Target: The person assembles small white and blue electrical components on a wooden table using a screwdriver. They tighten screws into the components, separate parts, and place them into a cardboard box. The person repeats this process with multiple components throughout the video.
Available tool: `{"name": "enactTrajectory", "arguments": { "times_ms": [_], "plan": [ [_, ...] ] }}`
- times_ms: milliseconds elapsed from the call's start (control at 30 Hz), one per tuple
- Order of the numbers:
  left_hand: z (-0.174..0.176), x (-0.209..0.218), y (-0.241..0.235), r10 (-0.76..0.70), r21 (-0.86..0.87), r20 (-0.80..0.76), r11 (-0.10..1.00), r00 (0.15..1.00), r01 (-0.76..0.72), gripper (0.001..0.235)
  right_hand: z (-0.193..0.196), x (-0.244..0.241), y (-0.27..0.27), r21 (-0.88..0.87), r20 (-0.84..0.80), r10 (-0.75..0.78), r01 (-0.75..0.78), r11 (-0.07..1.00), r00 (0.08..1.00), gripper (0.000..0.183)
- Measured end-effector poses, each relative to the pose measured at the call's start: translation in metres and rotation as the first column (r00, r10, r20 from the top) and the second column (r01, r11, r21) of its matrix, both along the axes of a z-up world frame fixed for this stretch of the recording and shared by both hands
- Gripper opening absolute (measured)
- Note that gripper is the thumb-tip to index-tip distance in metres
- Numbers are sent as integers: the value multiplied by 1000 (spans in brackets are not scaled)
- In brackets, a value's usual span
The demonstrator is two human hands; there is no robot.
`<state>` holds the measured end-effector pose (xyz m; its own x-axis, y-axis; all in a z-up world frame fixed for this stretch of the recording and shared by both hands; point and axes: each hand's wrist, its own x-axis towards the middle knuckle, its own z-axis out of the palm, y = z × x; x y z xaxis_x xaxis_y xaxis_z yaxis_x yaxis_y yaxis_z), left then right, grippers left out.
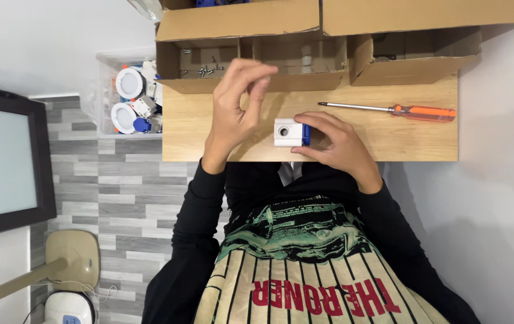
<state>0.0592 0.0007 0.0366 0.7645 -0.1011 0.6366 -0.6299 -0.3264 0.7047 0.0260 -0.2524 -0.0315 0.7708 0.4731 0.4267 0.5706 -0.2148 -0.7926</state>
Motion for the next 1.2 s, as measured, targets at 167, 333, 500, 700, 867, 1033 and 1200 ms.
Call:
{"name": "enactTrajectory", "arguments": {
  "times_ms": [167, 333, 500, 700, 867, 1033, 1200],
  "plan": [
    [10, 11, 0, -95, 140, 96, 987, 991, 81, 21, 2, 0, 0, -104, -1, 18, -18, 994, 1000, 60],
    [6, 26, -1, -88, 152, 203, 987, 975, 58, 14, 0, 3, 0, -96, 15, 14, -12, 995, 1000, 60],
    [4, 35, 0, -91, 190, 241, 981, 966, 45, 13, 0, 5, -5, -117, -23, 27, -29, 993, 999, 65],
    [-9, 24, 2, -88, 288, 218, 957, 972, 22, 28, 9, -11, -69, -121, 11, -158, 158, 980, 987, 44],
    [-36, -8, -7, -91, 253, 177, 966, 980, 44, 43, 11, -16, -130, -73, 326, -458, 505, 860, 827, 30],
    [-65, -42, -25, -141, 299, 24, 946, 990, 128, 49, 3, -15, -133, -22, 280, -544, 572, 820, 791, 21],
    [-60, -50, -32, -105, 385, -55, 915, 993, 118, 56, -5, -9, -140, -2, 296, -552, 579, 816, 779, 10]
  ]
}}
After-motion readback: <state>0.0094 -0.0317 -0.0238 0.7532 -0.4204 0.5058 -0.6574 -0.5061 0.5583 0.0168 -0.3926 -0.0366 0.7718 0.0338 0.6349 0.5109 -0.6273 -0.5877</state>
